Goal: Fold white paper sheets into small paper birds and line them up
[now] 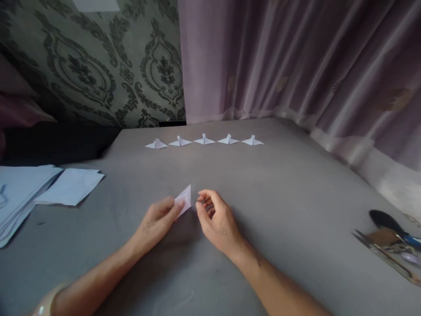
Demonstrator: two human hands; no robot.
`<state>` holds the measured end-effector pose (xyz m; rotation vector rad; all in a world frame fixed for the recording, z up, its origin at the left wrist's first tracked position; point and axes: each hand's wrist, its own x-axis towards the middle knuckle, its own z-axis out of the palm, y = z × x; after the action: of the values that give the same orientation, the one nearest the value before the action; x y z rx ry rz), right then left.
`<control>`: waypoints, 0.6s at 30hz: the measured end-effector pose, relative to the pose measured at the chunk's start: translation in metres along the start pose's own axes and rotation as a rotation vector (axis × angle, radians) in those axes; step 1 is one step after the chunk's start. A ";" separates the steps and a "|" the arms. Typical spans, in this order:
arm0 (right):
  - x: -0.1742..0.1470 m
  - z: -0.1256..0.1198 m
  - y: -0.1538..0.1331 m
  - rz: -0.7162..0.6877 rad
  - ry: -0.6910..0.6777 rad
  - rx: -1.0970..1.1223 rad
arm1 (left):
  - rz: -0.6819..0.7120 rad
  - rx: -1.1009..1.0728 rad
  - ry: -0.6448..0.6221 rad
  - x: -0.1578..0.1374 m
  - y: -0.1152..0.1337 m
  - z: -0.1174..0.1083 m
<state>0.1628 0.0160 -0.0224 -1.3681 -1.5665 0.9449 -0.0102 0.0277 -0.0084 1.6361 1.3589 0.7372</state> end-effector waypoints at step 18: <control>0.007 0.000 0.001 0.098 -0.075 -0.390 | 0.305 0.231 -0.017 0.001 -0.010 0.003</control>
<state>0.1629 0.0231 -0.0231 -1.7075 -1.8217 0.7798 -0.0115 0.0284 -0.0184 2.0591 1.2310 0.7600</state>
